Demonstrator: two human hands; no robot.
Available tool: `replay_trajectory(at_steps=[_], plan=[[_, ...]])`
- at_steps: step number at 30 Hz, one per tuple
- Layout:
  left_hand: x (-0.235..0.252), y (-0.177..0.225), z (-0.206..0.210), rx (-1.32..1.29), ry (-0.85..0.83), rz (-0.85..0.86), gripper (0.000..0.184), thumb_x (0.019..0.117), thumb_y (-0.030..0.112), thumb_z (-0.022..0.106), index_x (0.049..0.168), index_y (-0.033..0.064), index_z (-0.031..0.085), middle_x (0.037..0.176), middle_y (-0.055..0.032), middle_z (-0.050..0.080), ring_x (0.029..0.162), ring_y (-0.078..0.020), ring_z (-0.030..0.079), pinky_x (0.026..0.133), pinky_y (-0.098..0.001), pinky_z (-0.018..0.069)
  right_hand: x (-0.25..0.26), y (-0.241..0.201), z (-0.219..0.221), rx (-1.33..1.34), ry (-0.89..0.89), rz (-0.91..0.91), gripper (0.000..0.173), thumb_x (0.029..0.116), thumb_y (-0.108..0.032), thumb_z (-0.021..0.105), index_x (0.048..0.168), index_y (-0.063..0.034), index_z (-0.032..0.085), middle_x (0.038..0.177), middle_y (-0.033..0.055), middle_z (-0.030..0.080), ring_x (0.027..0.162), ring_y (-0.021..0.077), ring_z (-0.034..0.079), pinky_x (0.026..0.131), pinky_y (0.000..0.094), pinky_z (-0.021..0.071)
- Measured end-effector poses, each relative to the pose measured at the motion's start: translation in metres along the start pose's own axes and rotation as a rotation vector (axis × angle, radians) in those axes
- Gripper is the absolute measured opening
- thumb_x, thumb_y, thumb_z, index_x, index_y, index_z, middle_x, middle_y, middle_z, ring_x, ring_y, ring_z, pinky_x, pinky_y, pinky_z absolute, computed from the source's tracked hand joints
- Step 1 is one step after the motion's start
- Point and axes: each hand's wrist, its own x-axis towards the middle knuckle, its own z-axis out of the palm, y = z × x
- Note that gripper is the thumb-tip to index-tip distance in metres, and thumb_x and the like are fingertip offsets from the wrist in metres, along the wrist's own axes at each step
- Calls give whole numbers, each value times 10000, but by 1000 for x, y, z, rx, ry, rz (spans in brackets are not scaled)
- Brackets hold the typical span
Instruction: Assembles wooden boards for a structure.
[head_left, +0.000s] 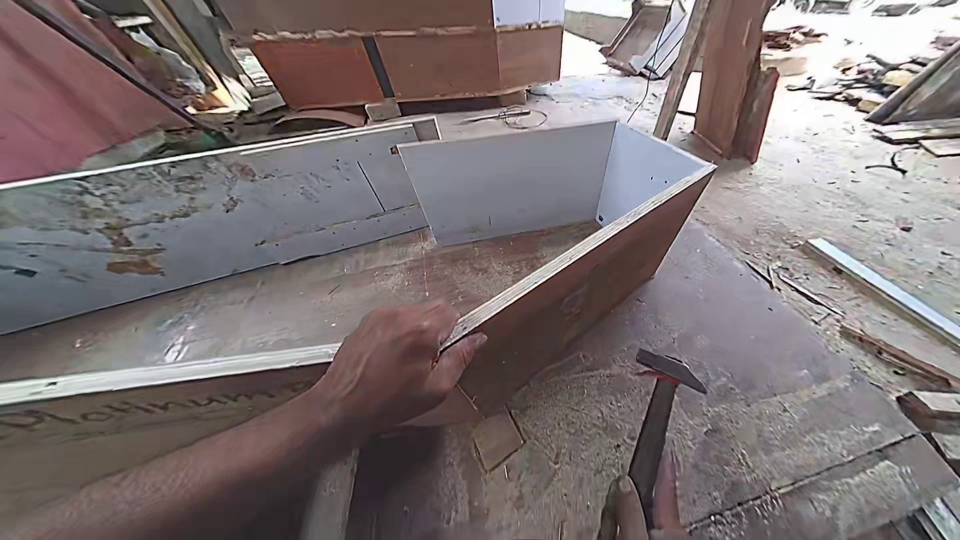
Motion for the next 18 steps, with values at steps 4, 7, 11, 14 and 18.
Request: replay_trajectory(at_steps=[4,7,11,14,18], plan=[[-5,6,-10,7,-125,-3,452,998,424,534,655,130,533,595,4,467,506,-140,460,458,-350,331,-22,28,20,0,-336,399,769,995,-129,513,1666,-142,137,731,59,601,476,170,567,419,340,540],[3,5,-13,31,-125,18,422,1020,399,543,710,113,541,608,-10,463,519,-126,423,501,-339,294,-12,39,17,-60,-446,411,745,989,-121,526,1656,-124,193,733,53,620,478,159,578,414,328,536],[1,7,-12,31,-111,-30,433,1017,449,546,746,114,582,636,-1,500,551,-95,440,528,-328,309,12,-3,-27,-124,-151,-1,708,1032,-149,524,1640,-65,171,790,11,630,524,127,593,436,301,548],[0,7,-12,36,-147,-122,434,1002,517,549,796,143,630,668,16,553,571,-85,482,540,-353,351,38,-19,-60,-50,149,-265,269,1078,-117,462,1316,4,436,802,8,615,567,139,613,487,312,576],[-6,-1,-6,5,-118,-229,386,949,595,614,877,232,726,747,70,653,654,-48,601,601,-385,462,19,-7,-31,-85,213,-174,407,1075,-89,424,1434,57,301,793,27,587,547,153,616,483,330,588]])
